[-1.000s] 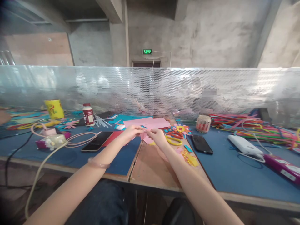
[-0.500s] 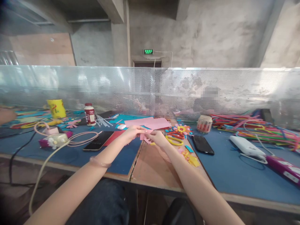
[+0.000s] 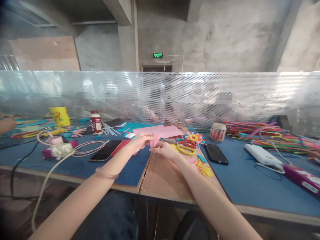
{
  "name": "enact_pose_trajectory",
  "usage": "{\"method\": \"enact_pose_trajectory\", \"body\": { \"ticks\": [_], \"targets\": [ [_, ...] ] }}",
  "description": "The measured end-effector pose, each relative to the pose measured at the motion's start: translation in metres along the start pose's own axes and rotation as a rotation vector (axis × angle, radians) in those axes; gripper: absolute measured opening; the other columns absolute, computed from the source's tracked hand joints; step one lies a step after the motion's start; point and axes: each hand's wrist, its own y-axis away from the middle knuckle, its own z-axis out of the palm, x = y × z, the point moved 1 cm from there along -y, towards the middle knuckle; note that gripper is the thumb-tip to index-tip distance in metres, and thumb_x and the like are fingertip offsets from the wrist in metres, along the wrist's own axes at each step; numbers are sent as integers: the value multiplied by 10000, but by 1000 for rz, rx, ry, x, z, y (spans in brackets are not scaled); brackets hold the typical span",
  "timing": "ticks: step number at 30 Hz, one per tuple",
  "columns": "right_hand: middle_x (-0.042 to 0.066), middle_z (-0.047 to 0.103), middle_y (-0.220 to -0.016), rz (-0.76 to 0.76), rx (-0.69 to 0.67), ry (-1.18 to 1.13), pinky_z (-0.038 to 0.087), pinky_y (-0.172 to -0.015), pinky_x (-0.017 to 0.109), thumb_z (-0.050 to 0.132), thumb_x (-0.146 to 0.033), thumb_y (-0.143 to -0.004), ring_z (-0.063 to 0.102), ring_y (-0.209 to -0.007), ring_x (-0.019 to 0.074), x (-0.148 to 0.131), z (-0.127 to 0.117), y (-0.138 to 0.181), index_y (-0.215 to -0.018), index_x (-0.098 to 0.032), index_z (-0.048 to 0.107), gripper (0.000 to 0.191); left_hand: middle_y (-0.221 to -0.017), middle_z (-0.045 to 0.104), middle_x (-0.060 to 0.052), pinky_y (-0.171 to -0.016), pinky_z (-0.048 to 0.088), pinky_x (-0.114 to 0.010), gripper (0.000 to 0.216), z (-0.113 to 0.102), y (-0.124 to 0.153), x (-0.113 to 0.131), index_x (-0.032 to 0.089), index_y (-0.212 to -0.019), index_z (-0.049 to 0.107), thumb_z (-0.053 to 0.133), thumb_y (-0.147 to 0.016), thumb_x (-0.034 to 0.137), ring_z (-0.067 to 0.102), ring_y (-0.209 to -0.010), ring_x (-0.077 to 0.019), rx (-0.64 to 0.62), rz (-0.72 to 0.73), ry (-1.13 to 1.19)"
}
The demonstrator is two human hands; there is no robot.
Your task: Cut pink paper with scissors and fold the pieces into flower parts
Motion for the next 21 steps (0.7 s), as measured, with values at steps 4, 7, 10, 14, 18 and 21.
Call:
{"method": "enact_pose_trajectory", "body": {
  "ticks": [4, 7, 10, 14, 18, 21],
  "targets": [
    [31, 606, -595, 73, 43, -34, 326, -483, 208, 553, -561, -705, 488, -513, 88, 3, -3, 0, -687, -121, 663, 454, -632, 619, -29, -499, 311, -219, 263, 3, 5, 2, 130, -804, 696, 702, -581, 268, 487, -543, -96, -65, -25, -73],
    [34, 586, -540, 66, 49, -57, 317, -474, 216, 593, -556, -679, 475, -488, 90, 6, -3, -3, -627, -119, 647, 443, -682, 631, -39, -543, 331, -216, 240, 4, 5, 2, 131, -774, 697, 699, -576, 266, 514, -611, -105, -99, -37, -81],
    [34, 592, -543, 63, 42, -70, 313, -474, 225, 637, -532, -651, 465, -485, 94, 12, -3, -6, -622, -125, 656, 409, -661, 619, -32, -531, 311, -211, 242, 4, 6, 2, 125, -767, 698, 701, -562, 255, 492, -593, -96, -81, -48, -92],
    [28, 596, -557, 60, 38, -92, 324, -488, 232, 665, -502, -636, 459, -490, 91, 13, -3, -7, -643, -123, 676, 380, -607, 589, -13, -493, 274, -200, 236, 4, 8, 4, 121, -778, 701, 687, -573, 238, 441, -534, -76, -55, -35, -116],
    [26, 599, -552, 62, 60, -100, 347, -500, 231, 687, -468, -623, 470, -493, 90, 7, -1, -5, -638, -119, 680, 349, -571, 563, 0, -456, 239, -200, 256, 4, 9, 7, 128, -810, 701, 687, -593, 263, 397, -490, -66, -52, -18, -133],
    [23, 587, -529, 75, 94, -73, 336, -476, 225, 684, -478, -619, 462, -475, 89, 3, 0, -4, -608, -120, 668, 358, -551, 548, 3, -443, 225, -201, 284, 3, 9, 7, 126, -816, 701, 704, -580, 283, 390, -482, -67, -29, -20, -142]
  ]
}}
